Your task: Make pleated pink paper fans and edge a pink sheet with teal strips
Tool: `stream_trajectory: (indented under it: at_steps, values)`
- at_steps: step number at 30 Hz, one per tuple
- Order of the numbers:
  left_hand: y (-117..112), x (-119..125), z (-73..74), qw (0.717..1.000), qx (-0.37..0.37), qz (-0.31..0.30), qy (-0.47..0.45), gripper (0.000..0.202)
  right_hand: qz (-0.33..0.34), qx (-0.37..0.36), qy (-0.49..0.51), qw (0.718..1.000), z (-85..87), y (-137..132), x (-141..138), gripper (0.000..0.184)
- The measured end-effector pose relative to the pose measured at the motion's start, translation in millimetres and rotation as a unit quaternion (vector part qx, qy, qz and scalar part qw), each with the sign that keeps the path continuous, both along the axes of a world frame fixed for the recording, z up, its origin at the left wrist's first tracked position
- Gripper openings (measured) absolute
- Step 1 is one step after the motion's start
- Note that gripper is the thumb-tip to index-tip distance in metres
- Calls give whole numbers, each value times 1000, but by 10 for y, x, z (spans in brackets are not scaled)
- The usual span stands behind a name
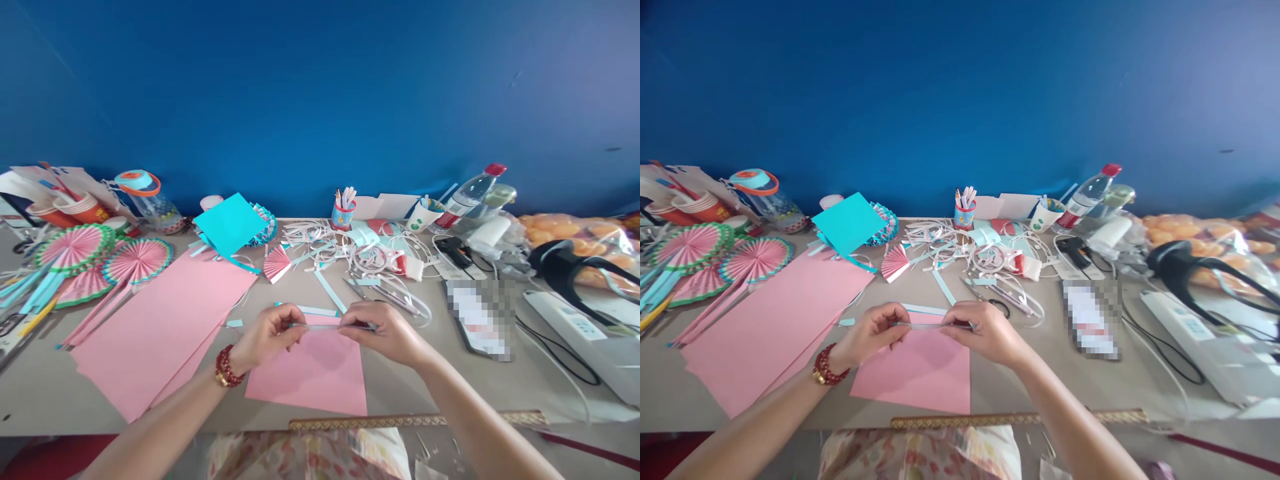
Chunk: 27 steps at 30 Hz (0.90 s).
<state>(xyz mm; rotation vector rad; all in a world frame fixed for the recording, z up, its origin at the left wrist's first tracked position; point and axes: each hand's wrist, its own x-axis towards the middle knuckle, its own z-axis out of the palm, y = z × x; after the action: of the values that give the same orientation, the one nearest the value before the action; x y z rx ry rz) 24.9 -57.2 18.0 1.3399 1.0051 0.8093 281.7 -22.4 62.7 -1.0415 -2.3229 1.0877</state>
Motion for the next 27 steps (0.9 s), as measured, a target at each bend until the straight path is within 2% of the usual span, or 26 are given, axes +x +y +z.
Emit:
stream_trajectory:
  at_steps: [4,8,11,16,20,22,24,26,27]
  values:
    - [-39,-22,225,1000,-3,-26,-17,25,-48,-95,117,987,-77,-81,55,31]
    - [-90,-42,351,997,-39,-41,-47,27,-75,-214,202,953,-166,-151,54,32]
    - [-132,-101,294,996,-64,-11,-61,27,-80,-258,218,938,-268,-189,21,33]
    - [-271,-231,138,999,-44,31,-1,22,-71,-255,164,950,-399,-291,-1,38]
    - [-428,-196,111,995,-35,89,7,19,-75,-253,150,953,-436,-374,25,40]
    - [-506,-141,111,994,-16,110,6,20,-89,-234,155,956,-455,-388,58,38]
    - [-585,-74,107,991,10,136,9,20,-130,-158,167,964,-467,-408,93,33]
    - [-664,8,100,985,43,168,18,21,-218,13,168,961,-455,-471,103,29]
    - [-702,57,97,981,59,182,22,22,-257,119,163,945,-436,-527,88,25]
